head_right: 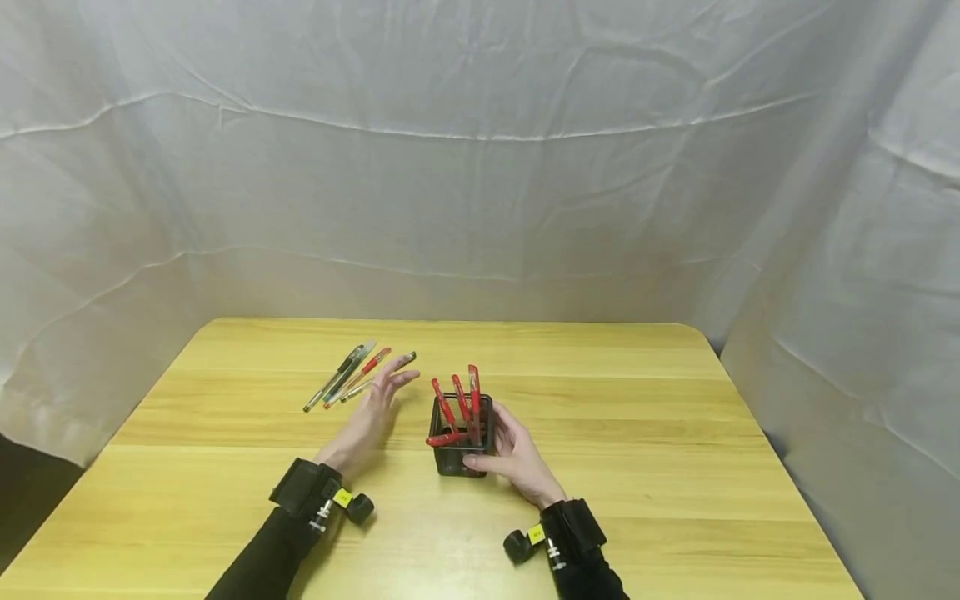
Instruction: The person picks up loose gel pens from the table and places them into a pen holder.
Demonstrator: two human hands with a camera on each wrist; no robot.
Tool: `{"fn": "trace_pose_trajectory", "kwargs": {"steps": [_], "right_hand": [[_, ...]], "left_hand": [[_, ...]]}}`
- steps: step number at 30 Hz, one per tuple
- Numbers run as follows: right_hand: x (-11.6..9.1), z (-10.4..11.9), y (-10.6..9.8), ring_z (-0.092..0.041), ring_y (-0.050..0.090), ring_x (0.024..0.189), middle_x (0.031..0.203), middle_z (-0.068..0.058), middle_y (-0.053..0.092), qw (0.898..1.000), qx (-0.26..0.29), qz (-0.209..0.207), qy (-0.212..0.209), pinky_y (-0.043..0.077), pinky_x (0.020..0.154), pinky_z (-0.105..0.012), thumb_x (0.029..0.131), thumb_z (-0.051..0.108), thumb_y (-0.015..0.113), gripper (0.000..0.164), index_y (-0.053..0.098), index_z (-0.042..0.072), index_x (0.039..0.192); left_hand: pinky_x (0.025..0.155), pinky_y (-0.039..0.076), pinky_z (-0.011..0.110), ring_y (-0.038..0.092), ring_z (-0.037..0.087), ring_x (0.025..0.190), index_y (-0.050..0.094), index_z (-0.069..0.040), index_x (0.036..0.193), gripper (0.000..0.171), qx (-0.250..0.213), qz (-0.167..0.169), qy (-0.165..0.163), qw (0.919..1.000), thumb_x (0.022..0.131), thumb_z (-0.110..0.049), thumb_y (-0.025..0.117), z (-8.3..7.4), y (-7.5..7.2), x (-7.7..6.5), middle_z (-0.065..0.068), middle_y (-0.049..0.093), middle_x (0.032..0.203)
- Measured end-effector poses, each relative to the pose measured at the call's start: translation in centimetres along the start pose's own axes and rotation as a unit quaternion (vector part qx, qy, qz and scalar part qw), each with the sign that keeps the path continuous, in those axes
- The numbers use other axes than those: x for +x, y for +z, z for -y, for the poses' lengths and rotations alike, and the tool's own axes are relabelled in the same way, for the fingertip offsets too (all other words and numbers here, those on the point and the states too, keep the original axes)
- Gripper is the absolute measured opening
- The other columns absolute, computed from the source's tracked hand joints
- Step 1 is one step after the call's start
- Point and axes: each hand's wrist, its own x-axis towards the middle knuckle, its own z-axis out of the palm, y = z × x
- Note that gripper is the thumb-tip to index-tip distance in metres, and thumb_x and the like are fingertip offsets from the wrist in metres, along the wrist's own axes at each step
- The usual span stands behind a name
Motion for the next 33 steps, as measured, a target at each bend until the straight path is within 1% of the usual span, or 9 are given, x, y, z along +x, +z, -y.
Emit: {"fn": "trace_pose_trajectory", "kwargs": {"steps": [3,6,10,14,16,21,24,28,33], "right_hand": [[0.0,0.0,0.0,-0.012,0.031,0.132,0.145,-0.017,0.023,1.000,0.004,0.001,0.000,0.027,0.105,-0.016,0.070,-0.007,0.067,0.085,0.020,0.002,0.140],[0.1,0.0,0.2,-0.013,0.033,0.131,0.144,-0.016,0.026,1.000,0.004,-0.002,0.004,0.028,0.105,-0.016,0.070,-0.006,0.068,0.084,0.020,0.001,0.139],[0.3,-0.1,0.3,-0.013,0.034,0.130,0.144,-0.015,0.028,1.000,0.000,-0.009,0.012,0.029,0.105,-0.016,0.070,-0.005,0.069,0.084,0.022,0.002,0.139],[0.4,-0.2,0.4,-0.013,0.033,0.130,0.144,-0.016,0.028,1.000,-0.003,-0.012,0.015,0.029,0.105,-0.016,0.070,-0.003,0.069,0.084,0.022,0.002,0.139],[0.5,-0.3,0.4,-0.013,0.033,0.131,0.144,-0.015,0.027,1.000,-0.003,-0.015,0.017,0.028,0.105,-0.016,0.070,-0.003,0.070,0.084,0.022,0.003,0.139],[0.6,-0.3,0.3,-0.010,0.032,0.131,0.145,-0.016,0.025,1.000,0.003,-0.009,0.013,0.027,0.105,-0.014,0.070,-0.005,0.069,0.084,0.022,0.003,0.139],[0.6,-0.3,0.4,-0.011,0.032,0.131,0.145,-0.017,0.024,1.000,0.007,-0.004,0.005,0.027,0.105,-0.014,0.070,-0.006,0.068,0.084,0.021,0.002,0.139],[0.7,-0.5,0.4,-0.012,0.032,0.131,0.144,-0.016,0.027,1.000,0.008,-0.005,0.003,0.028,0.105,-0.014,0.070,-0.004,0.069,0.083,0.023,0.002,0.139],[0.8,-0.7,0.4,-0.013,0.032,0.131,0.143,-0.015,0.028,1.000,0.001,-0.003,0.004,0.028,0.105,-0.015,0.071,-0.005,0.069,0.082,0.023,0.002,0.139]], "left_hand": [[0.104,0.006,0.064,0.019,0.036,0.134,0.012,-0.016,0.142,0.062,0.015,-0.029,-0.014,0.9994,0.093,-0.051,0.027,-0.5,-1.0,0.1,0.018,0.031,0.140],[0.107,0.012,0.058,0.023,0.034,0.133,0.014,-0.013,0.142,0.057,0.036,-0.052,-0.027,0.9976,0.095,-0.036,0.037,-0.7,-2.1,0.2,0.019,0.032,0.138],[0.107,0.017,0.056,0.024,0.031,0.133,0.016,-0.016,0.141,0.061,0.083,-0.072,-0.036,0.9933,0.092,-0.034,0.047,-0.8,-3.5,0.4,0.016,0.033,0.138],[0.104,0.028,0.053,0.029,0.032,0.129,0.023,-0.014,0.138,0.064,0.157,-0.086,-0.028,0.9834,0.087,-0.034,0.056,-1.3,-4.5,0.7,0.012,0.039,0.135],[0.101,0.032,0.053,0.033,0.033,0.124,0.027,-0.012,0.137,0.064,0.216,-0.094,-0.034,0.9714,0.085,-0.033,0.058,-1.3,-5.0,1.0,0.014,0.044,0.130],[0.091,0.038,0.049,0.043,0.035,0.111,0.036,-0.005,0.131,0.059,0.336,-0.100,-0.056,0.9348,0.081,-0.022,0.064,-1.0,-5.9,2.0,0.021,0.052,0.114],[0.085,0.043,0.045,0.050,0.035,0.102,0.040,0.000,0.126,0.056,0.378,-0.094,-0.058,0.9191,0.078,-0.013,0.065,-1.2,-6.2,2.4,0.022,0.055,0.108],[0.075,0.044,0.039,0.053,0.030,0.089,0.044,0.002,0.121,0.050,0.430,-0.080,-0.072,0.8965,0.076,-0.008,0.063,-1.5,-6.4,3.0,0.021,0.058,0.099],[0.067,0.041,0.034,0.049,0.024,0.079,0.046,-0.001,0.120,0.046,0.487,-0.059,-0.121,0.8632,0.078,-0.011,0.063,-1.5,-6.6,3.8,0.014,0.056,0.089]]}}
